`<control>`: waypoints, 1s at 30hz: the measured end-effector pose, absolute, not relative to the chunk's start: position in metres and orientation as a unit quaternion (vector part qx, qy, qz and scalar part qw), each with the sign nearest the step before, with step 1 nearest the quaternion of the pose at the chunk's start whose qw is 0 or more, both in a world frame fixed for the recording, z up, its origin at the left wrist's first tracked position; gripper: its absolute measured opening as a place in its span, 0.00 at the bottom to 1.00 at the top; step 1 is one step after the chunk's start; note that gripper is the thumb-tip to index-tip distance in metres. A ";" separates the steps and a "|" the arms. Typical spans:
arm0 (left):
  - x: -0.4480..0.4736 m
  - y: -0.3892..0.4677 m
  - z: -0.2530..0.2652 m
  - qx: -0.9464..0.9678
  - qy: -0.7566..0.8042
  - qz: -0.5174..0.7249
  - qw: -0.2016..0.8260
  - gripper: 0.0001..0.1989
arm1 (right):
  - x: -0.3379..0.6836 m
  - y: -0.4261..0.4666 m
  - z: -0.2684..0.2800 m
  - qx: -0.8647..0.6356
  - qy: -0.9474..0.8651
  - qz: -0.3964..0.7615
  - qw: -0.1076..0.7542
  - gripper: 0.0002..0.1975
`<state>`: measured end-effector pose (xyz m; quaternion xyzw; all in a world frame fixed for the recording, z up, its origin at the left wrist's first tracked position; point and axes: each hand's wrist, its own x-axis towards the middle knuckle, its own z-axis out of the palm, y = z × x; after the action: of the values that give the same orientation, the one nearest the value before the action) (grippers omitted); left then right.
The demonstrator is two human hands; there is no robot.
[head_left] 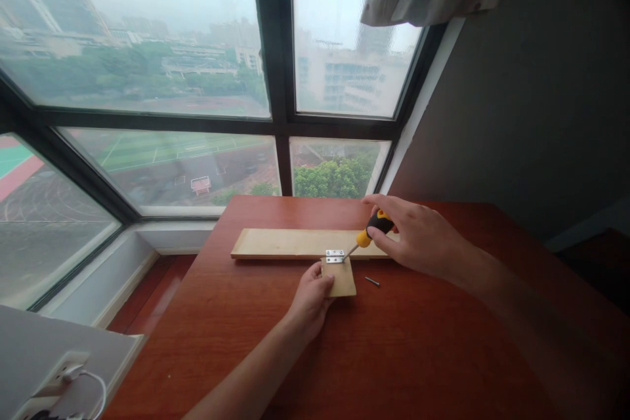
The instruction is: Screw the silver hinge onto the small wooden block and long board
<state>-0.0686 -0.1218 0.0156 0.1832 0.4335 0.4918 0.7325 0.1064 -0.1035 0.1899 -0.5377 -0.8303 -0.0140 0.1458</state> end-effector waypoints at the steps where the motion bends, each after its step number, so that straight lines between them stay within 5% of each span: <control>1: -0.069 -0.122 0.016 0.184 0.433 0.492 0.733 0.16 | 0.106 -0.104 0.190 -0.550 -0.823 -0.036 0.136 0.21; 7: -0.069 -0.122 0.015 0.188 0.438 0.490 0.730 0.16 | 0.110 -0.101 0.188 -0.590 -0.798 -0.073 0.097 0.17; 12: -0.069 -0.122 0.015 0.186 0.440 0.491 0.729 0.16 | 0.116 -0.102 0.187 -0.512 -0.845 0.038 0.147 0.27; 19: -0.069 -0.122 0.018 0.184 0.442 0.485 0.732 0.16 | 0.108 -0.106 0.188 -0.591 -0.796 -0.085 0.101 0.19; 26: -0.069 -0.122 0.017 0.179 0.437 0.489 0.733 0.17 | 0.116 -0.107 0.189 -0.492 -0.858 0.039 0.146 0.27; 30: -0.068 -0.121 0.017 0.179 0.438 0.488 0.733 0.17 | 0.110 -0.108 0.190 -0.555 -0.822 -0.042 0.119 0.22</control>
<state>-0.0683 -0.1210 0.0173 0.1791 0.4384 0.4881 0.7331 0.1097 -0.1084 0.1904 -0.5550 -0.8223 -0.0421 0.1188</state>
